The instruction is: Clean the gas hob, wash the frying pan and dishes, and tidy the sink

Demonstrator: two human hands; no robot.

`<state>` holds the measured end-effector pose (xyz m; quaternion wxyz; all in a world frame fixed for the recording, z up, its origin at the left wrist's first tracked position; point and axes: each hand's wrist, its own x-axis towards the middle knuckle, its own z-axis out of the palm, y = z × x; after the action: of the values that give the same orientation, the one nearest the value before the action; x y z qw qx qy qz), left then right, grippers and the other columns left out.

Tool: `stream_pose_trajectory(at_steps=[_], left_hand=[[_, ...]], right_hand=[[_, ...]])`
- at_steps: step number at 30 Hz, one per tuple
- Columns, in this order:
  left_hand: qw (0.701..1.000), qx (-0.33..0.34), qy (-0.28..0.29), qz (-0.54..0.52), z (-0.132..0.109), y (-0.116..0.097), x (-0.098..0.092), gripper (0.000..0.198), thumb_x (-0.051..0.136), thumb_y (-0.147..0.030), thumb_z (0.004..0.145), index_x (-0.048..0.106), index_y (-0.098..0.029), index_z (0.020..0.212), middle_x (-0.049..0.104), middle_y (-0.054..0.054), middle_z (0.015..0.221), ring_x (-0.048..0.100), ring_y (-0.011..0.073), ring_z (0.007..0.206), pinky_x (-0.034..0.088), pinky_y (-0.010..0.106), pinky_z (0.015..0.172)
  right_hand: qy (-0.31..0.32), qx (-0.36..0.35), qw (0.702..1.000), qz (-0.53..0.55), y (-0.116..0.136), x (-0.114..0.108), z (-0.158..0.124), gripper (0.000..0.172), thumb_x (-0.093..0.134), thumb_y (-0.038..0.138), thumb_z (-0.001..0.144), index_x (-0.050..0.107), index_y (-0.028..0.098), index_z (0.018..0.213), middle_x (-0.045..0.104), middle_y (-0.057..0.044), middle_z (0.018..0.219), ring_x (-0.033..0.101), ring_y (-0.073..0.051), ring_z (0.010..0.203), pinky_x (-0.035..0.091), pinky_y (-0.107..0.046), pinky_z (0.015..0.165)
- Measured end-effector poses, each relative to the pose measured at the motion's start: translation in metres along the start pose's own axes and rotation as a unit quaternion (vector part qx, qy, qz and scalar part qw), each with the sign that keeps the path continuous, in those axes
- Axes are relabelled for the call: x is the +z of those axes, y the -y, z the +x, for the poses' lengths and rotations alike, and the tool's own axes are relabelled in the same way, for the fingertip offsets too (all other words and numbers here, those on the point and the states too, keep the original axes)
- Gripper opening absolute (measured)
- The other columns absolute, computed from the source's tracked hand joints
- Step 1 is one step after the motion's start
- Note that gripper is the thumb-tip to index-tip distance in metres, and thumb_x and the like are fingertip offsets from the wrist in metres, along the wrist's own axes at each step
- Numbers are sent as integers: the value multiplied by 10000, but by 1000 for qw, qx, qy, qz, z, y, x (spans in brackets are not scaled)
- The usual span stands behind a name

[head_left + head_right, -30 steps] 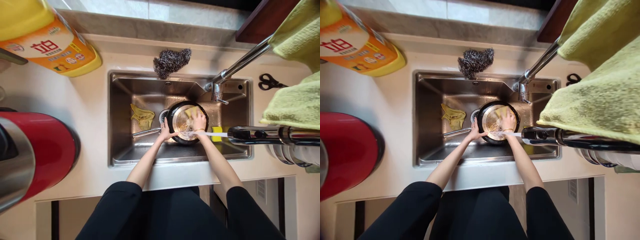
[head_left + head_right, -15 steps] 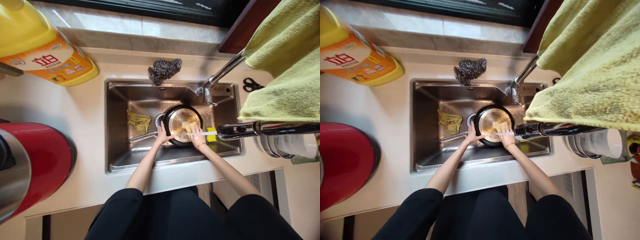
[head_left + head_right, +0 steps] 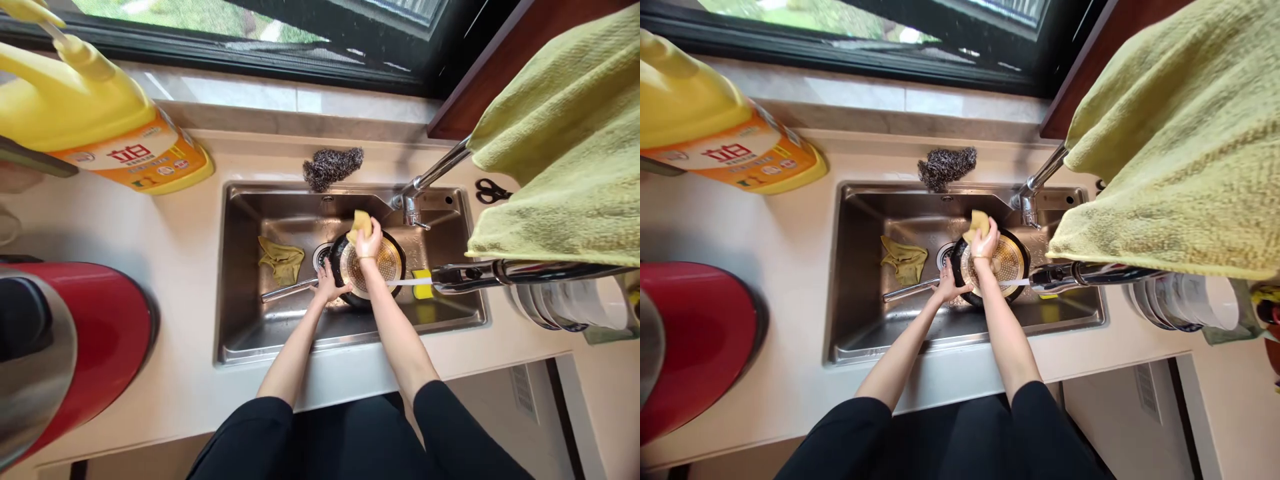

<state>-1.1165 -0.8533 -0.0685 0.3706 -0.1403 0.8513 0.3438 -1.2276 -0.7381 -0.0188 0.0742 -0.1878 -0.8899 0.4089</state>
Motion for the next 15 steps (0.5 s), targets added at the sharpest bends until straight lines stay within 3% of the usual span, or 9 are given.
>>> stream_pose_trajectory(at_steps=[3, 5, 7, 11, 15], left_hand=[[1000, 4, -8, -6, 2, 2, 3, 1322, 714, -612, 632, -232, -200, 1460, -10, 266, 1553, -39, 365, 1443, 127, 694, 1044], [1000, 4, -8, -12, 2, 3, 3, 1322, 724, -599, 631, -225, -203, 1462, -9, 264, 1554, -40, 366, 1443, 121, 696, 1044], [1000, 4, -8, -19, 2, 4, 3, 1331, 740, -583, 621, -217, -202, 1465, -8, 265, 1554, -36, 375, 1441, 116, 701, 1041], [1000, 6, -11, -16, 2, 2, 0, 1321, 735, -582, 630, -215, -204, 1466, -15, 274, 1550, -29, 385, 1438, 126, 715, 1027], [1000, 9, -7, -4, 3, 3, 0, 1315, 717, -602, 636, -217, -189, 1465, -12, 275, 1550, -19, 379, 1441, 127, 705, 1036]], right_hand=[[-99, 8, 995, 26, 33, 19, 68, 509, 355, 277, 911, 356, 120, 1395, 483, -188, 1260, 434, -288, 1219, 352, -521, 1016], [-112, 2, 993, 31, 48, 27, 108, 526, 305, 296, 937, 304, 106, 1428, 474, -198, 1252, 410, -310, 1248, 336, -569, 1011], [-93, 10, 994, 47, 56, 33, 131, 554, 317, 298, 937, 265, 98, 1451, 466, -202, 1263, 390, -323, 1275, 329, -587, 1013], [-37, 40, 993, 103, 55, 43, 124, 656, 415, 278, 882, 216, 123, 1487, 394, -190, 1379, 324, -315, 1343, 301, -547, 1065], [4, -20, 985, 173, 46, 46, 86, 718, 391, 278, 885, 71, 172, 1519, 283, -119, 1494, 351, -216, 1350, 322, -402, 1097]])
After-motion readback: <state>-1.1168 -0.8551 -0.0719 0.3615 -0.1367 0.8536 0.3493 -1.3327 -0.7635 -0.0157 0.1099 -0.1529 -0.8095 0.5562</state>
